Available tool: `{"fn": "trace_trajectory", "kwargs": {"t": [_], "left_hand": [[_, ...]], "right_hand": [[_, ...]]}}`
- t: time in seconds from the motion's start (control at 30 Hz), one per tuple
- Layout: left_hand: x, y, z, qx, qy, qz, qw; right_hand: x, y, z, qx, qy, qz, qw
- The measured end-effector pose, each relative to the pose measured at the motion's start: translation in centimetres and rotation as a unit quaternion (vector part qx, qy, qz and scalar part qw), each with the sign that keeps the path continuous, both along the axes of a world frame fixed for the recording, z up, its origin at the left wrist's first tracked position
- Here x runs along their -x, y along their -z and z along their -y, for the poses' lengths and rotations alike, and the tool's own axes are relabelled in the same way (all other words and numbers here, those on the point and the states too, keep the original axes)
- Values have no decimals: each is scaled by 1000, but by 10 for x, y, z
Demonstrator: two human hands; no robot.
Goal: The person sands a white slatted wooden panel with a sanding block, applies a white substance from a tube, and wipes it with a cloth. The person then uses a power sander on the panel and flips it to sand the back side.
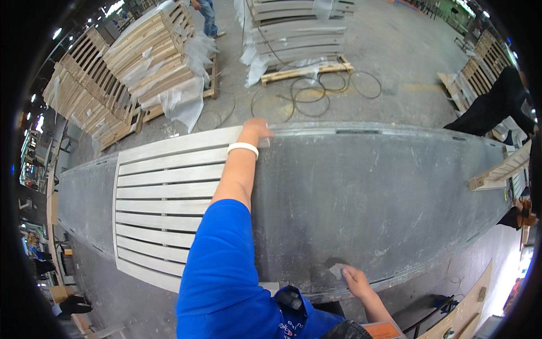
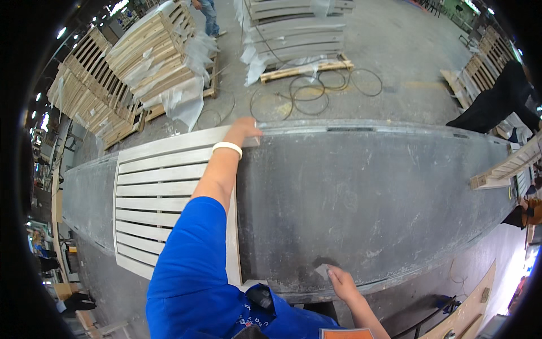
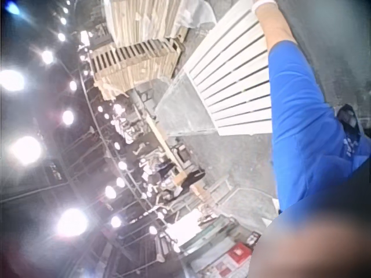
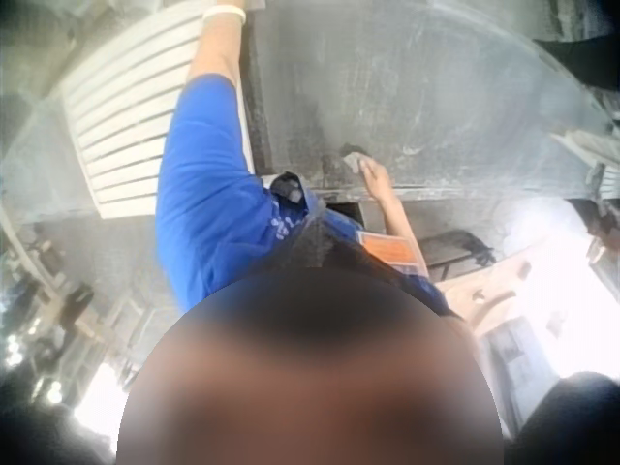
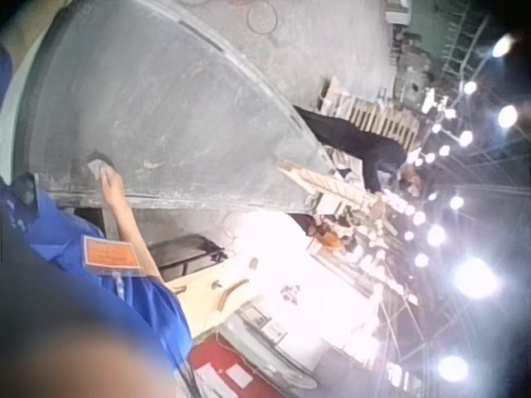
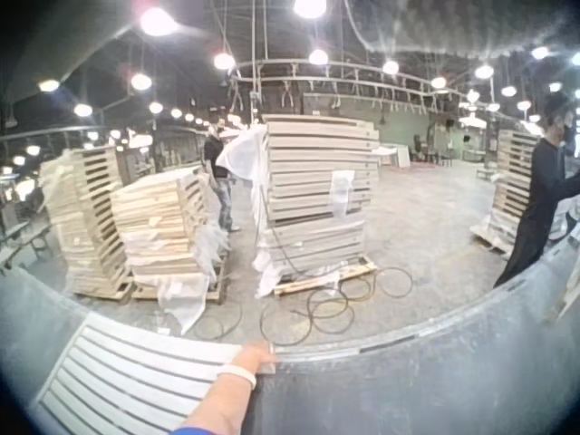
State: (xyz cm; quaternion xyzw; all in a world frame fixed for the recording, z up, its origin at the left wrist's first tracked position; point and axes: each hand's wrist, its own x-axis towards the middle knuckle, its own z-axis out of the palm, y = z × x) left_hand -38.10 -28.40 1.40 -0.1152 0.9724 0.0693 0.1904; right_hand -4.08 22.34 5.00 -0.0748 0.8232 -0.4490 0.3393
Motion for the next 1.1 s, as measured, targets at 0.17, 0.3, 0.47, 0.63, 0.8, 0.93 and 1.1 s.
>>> {"fn": "trace_trajectory", "kwargs": {"t": [0.17, 0.3, 0.47, 0.63, 0.8, 0.93, 1.1], "left_hand": [[-4, 32, -12, 49, -45, -107, 992], [-53, 48, -13, 36, 70, -249, 965], [-161, 30, -15, 87, 85, -214, 969], [-288, 45, -30, 36, -24, -212, 976], [-400, 77, -66, 36, -95, -263, 959], [-483, 67, -116, 89, -52, -176, 979], [-572, 39, -193, 136, -30, -75, 987]], "right_hand": [[-14, -18, -19, 18, 56, 2, 998], [-32, -41, -29, 83, 84, 94, 989], [-54, -48, -69, -14, 96, 22, 995], [-98, -30, -152, -73, 231, -77, 967], [-206, -3, -272, -202, 511, -105, 829], [-346, 44, -407, -214, 705, -67, 673], [-503, 113, -571, -323, 826, -29, 461]]}}
